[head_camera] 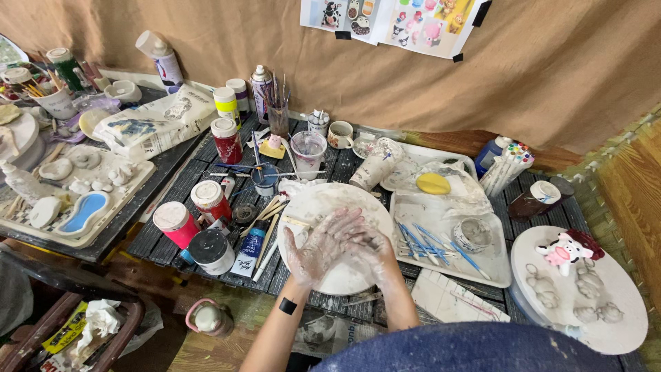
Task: The person kneads and shapes a lump of gray clay on a white rotating plate using both hands. They repeatedly press, fold, and roll the material to consolidate it into a compact mass.
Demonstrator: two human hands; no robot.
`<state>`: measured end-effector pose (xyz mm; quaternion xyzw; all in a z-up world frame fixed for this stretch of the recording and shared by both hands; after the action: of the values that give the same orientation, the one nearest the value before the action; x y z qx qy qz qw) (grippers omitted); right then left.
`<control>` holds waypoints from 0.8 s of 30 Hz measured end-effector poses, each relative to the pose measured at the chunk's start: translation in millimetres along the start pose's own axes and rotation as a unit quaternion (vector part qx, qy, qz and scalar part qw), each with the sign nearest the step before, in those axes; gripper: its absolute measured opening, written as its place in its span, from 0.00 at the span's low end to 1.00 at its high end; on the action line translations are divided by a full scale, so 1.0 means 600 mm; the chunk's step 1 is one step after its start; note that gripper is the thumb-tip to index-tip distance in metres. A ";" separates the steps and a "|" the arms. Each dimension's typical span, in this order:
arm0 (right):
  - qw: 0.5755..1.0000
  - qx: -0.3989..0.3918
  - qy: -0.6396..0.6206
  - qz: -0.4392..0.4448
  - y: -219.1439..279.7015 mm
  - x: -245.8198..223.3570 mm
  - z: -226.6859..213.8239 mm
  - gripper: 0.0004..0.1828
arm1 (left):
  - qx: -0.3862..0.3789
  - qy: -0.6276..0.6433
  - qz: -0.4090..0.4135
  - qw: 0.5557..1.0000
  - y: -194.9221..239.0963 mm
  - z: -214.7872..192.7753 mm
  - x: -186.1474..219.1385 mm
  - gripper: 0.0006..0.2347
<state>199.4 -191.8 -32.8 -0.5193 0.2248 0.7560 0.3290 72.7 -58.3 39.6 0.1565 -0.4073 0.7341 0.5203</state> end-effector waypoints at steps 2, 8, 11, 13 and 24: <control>1.000 0.017 0.015 -0.004 0.001 -0.011 -0.003 0.17 | 0.009 -0.051 -0.016 0.999 0.009 -0.016 -0.003 0.51; 0.942 0.003 0.311 -0.123 -0.016 -0.030 0.009 0.16 | 0.202 -0.565 0.092 0.795 0.061 -0.067 0.017 0.34; 0.813 -0.019 0.496 -0.305 -0.043 -0.013 0.055 0.16 | 0.255 -0.748 0.095 0.605 0.060 -0.063 0.006 0.24; 0.878 -0.016 0.427 -0.213 -0.087 0.001 0.084 0.16 | 0.265 -0.751 0.083 0.599 0.047 -0.049 -0.014 0.21; 0.958 0.039 0.269 -0.092 -0.141 0.061 0.107 0.30 | 0.345 -0.568 0.082 0.743 0.028 -0.056 -0.044 0.14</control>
<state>211.4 -80.6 -43.7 -0.7084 0.2855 0.5459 0.3444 75.1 -51.5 -5.6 0.6790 -0.3578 0.6397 0.0411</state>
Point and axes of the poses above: each hand's wrist, its own y-axis away from the middle knuckle, its own z-axis out of the palm, x = y × z, the point moved 1 cm from there along -y, towards the middle knuckle, and after that the axes turned 6 degrees about -y, right-handed, at the moved point
